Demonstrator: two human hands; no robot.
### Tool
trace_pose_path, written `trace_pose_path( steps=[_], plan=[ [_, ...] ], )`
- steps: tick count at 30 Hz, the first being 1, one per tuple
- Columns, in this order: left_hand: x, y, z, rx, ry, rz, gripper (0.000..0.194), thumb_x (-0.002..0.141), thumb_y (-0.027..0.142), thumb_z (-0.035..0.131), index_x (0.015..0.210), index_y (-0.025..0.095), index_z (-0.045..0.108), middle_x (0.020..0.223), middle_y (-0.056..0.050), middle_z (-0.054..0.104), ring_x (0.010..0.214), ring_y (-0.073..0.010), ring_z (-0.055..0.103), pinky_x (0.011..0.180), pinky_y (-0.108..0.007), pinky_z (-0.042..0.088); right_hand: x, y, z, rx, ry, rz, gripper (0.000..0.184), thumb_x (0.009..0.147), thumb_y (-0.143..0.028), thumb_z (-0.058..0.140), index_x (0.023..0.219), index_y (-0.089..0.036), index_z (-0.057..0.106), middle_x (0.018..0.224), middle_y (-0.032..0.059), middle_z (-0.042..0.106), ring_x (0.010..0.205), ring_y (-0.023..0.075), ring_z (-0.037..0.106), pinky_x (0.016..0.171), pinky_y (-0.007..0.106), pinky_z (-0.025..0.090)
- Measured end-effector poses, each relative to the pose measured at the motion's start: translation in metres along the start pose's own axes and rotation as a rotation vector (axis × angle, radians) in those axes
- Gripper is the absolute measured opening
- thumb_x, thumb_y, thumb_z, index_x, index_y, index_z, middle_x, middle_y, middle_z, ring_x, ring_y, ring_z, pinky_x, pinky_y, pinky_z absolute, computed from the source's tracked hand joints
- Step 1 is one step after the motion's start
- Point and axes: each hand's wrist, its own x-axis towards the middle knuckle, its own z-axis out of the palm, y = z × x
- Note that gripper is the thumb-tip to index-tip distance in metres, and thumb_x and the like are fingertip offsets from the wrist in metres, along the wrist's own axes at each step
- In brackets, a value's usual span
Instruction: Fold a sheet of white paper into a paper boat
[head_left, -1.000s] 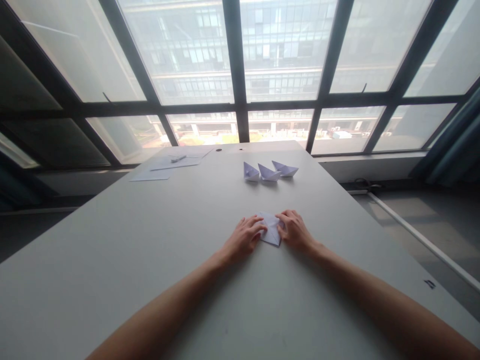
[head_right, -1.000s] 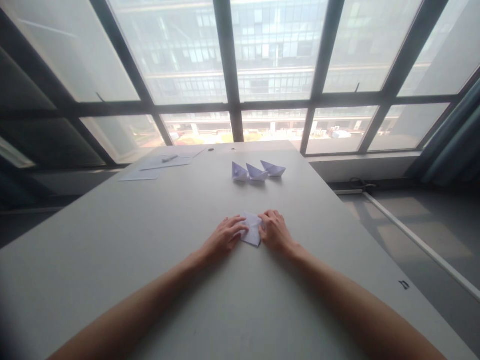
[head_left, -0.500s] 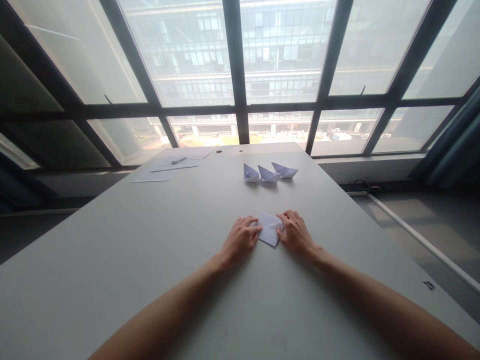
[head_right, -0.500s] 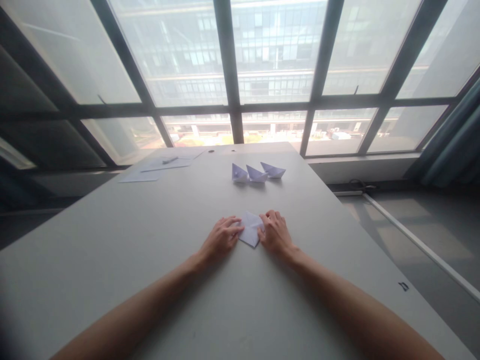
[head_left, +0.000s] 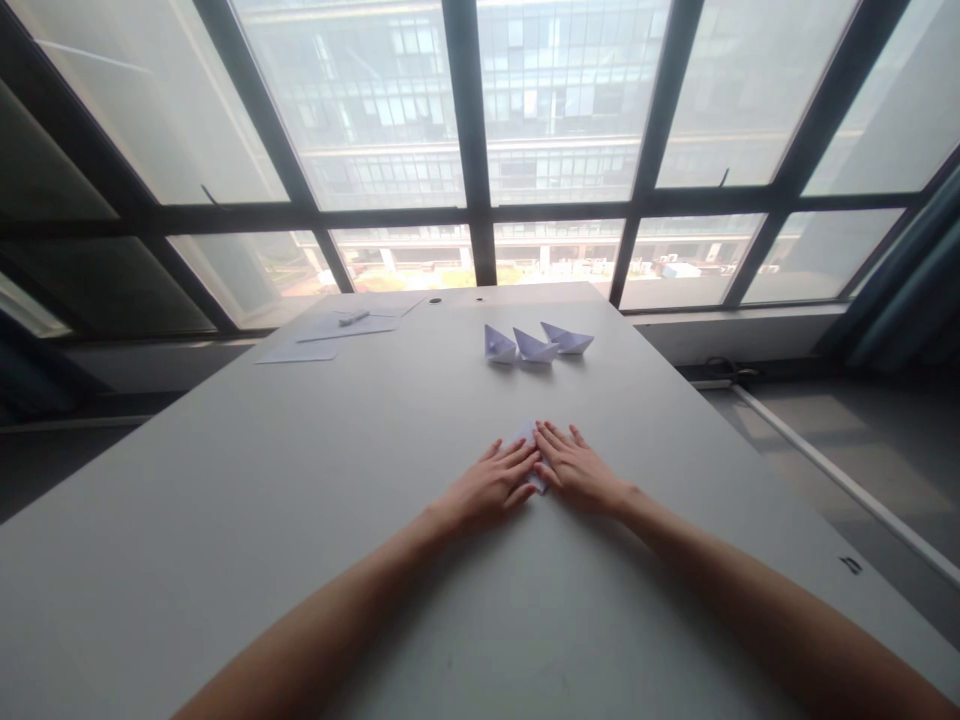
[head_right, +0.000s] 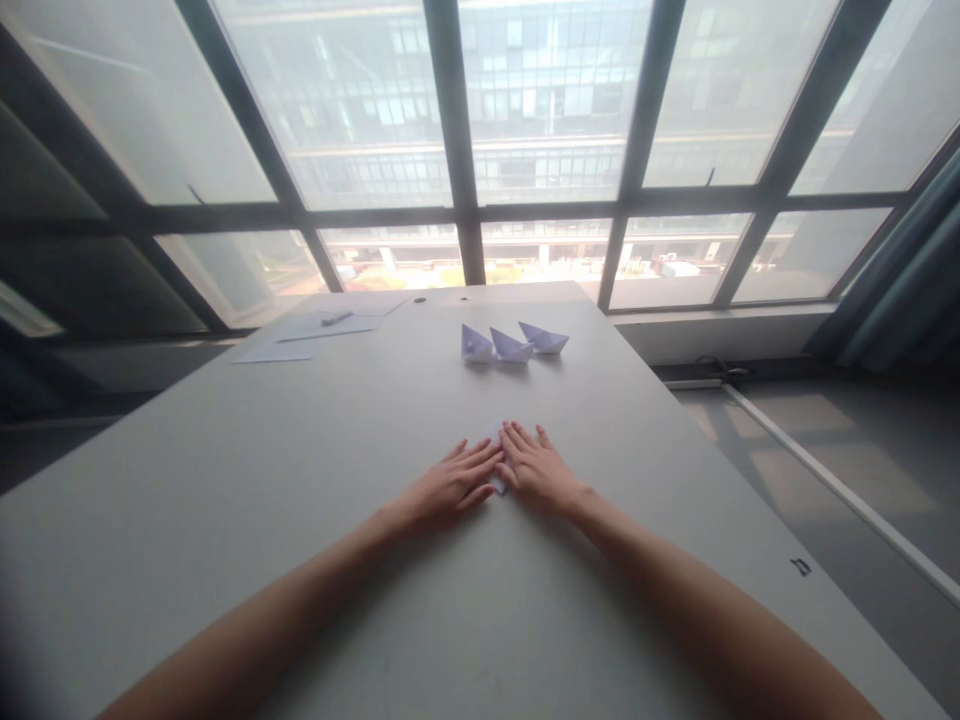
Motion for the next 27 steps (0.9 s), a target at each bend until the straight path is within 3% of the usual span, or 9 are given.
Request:
trace_pose_path(
  steps=[5, 11, 16, 21, 27],
  plan=[
    [-0.003, 0.0, 0.0, 0.09, -0.051, 0.005, 0.067, 0.098, 0.06, 0.036, 0.156, 0.029, 0.02, 0.161, -0.006, 0.02, 0.151, -0.0231, 0.013, 0.122, -0.054, 0.002, 0.0, 0.0, 0.0, -0.03, -0.026, 0.045, 0.066, 0.102, -0.051, 0.024, 0.156, -0.012, 0.023, 0.162, 0.0135, 0.016, 0.151, 0.0244, 0.012, 0.12, 0.055, 0.004],
    [-0.002, 0.001, 0.001, 0.119, -0.042, -0.056, 0.067, 0.098, 0.062, 0.033, 0.155, 0.027, 0.024, 0.16, -0.009, 0.023, 0.15, -0.0239, 0.015, 0.122, -0.052, 0.006, 0.0, 0.002, 0.004, -0.048, -0.008, 0.161, 0.068, 0.101, -0.05, 0.025, 0.156, -0.009, 0.023, 0.162, 0.0159, 0.016, 0.151, 0.0268, 0.01, 0.119, 0.058, 0.0],
    [0.0, 0.003, 0.008, 0.165, 0.021, -0.213, 0.069, 0.099, 0.058, 0.031, 0.154, 0.016, 0.028, 0.159, -0.016, 0.024, 0.15, -0.028, 0.017, 0.122, -0.055, 0.012, 0.0, 0.003, 0.01, -0.029, 0.04, 0.268, 0.061, 0.1, -0.035, 0.028, 0.154, -0.007, 0.027, 0.161, 0.0177, 0.019, 0.151, 0.0277, 0.013, 0.119, 0.058, 0.006],
    [-0.001, 0.004, 0.014, 0.189, 0.078, -0.393, 0.076, 0.098, 0.06, 0.031, 0.151, 0.006, 0.031, 0.158, -0.022, 0.022, 0.15, -0.0332, 0.014, 0.121, -0.055, 0.014, 0.001, 0.003, 0.012, 0.04, 0.086, 0.318, 0.06, 0.099, -0.034, 0.034, 0.153, -0.008, 0.031, 0.159, 0.0164, 0.027, 0.149, 0.0269, 0.019, 0.12, 0.053, 0.011],
    [-0.002, 0.004, 0.015, 0.178, 0.093, -0.418, 0.076, 0.097, 0.059, 0.031, 0.151, 0.005, 0.03, 0.159, -0.021, 0.023, 0.15, -0.0322, 0.014, 0.122, -0.052, 0.014, 0.002, 0.0, 0.009, 0.045, 0.125, 0.376, 0.062, 0.096, -0.035, 0.041, 0.149, -0.002, 0.036, 0.158, 0.0213, 0.028, 0.149, 0.0299, 0.018, 0.12, 0.049, 0.014]
  ],
)
